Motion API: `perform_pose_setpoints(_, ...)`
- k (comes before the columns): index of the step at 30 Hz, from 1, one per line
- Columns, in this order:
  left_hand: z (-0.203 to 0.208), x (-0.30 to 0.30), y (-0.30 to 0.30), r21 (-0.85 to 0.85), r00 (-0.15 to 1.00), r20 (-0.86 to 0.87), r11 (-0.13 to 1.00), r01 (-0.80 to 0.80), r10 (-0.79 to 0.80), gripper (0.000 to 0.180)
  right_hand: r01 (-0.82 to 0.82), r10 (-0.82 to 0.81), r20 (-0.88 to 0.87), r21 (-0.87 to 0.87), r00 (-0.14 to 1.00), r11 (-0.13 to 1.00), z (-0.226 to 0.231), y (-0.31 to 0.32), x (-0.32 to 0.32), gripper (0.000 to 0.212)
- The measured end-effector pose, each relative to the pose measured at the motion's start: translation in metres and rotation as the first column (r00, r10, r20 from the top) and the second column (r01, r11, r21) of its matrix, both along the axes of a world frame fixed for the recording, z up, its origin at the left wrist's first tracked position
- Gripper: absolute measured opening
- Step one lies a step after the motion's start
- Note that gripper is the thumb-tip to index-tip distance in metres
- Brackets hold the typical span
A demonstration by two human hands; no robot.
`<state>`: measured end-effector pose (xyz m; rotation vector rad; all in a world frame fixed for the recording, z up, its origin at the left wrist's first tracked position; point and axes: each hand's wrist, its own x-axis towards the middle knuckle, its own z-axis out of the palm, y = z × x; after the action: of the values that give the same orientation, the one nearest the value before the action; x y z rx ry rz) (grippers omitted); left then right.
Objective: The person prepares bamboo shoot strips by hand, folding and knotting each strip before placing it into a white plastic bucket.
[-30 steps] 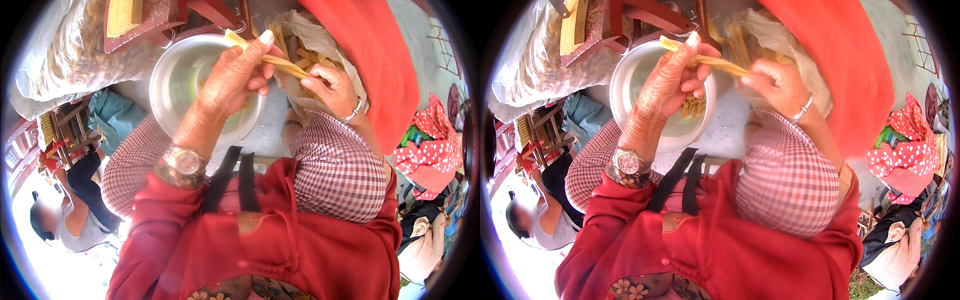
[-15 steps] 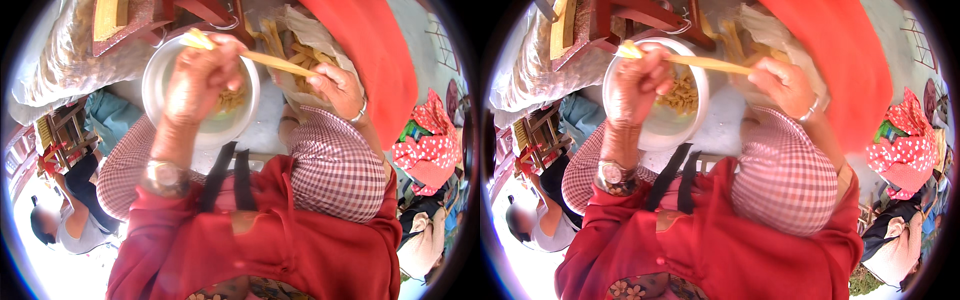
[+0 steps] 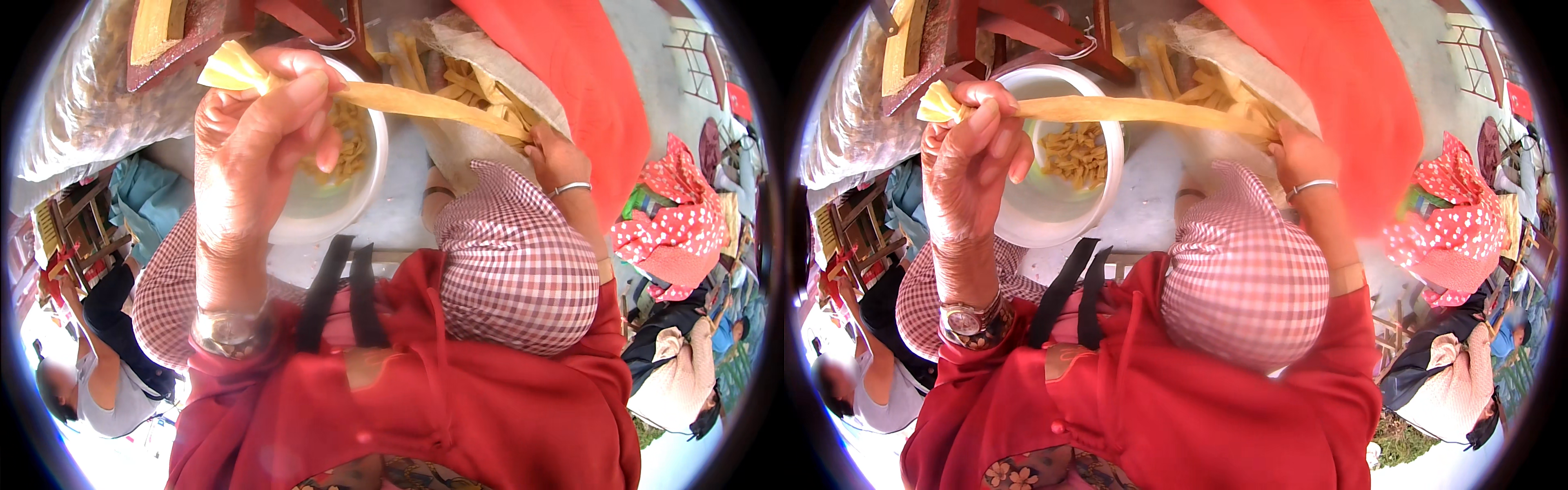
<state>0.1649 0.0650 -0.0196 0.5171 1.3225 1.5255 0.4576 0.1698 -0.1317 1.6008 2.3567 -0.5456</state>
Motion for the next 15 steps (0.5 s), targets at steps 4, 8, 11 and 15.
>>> perform_pose_setpoints(4,-0.003,-0.008,-0.003,0.057,0.994,0.028,0.993,0.104,-0.106,0.015,0.063,-0.058,0.231,-0.015,0.971,0.998,0.006,0.003,-0.010,0.023)
perform_pose_setpoints(8,-0.002,-0.002,-0.004,0.089,0.995,-0.009,0.991,0.100,-0.100,0.017,-0.412,0.408,0.100,0.401,0.908,0.818,-0.036,0.008,0.004,0.015)
perform_pose_setpoints(11,0.000,0.005,0.000,0.092,0.995,-0.007,0.991,0.096,-0.095,0.017,-0.562,0.612,-0.057,0.336,0.789,0.756,-0.021,0.011,-0.023,0.016)
perform_pose_setpoints(15,-0.001,0.000,0.001,0.153,0.987,0.004,0.976,0.155,-0.158,0.017,-0.544,0.582,-0.148,0.233,0.799,0.806,-0.032,0.018,-0.008,0.022)
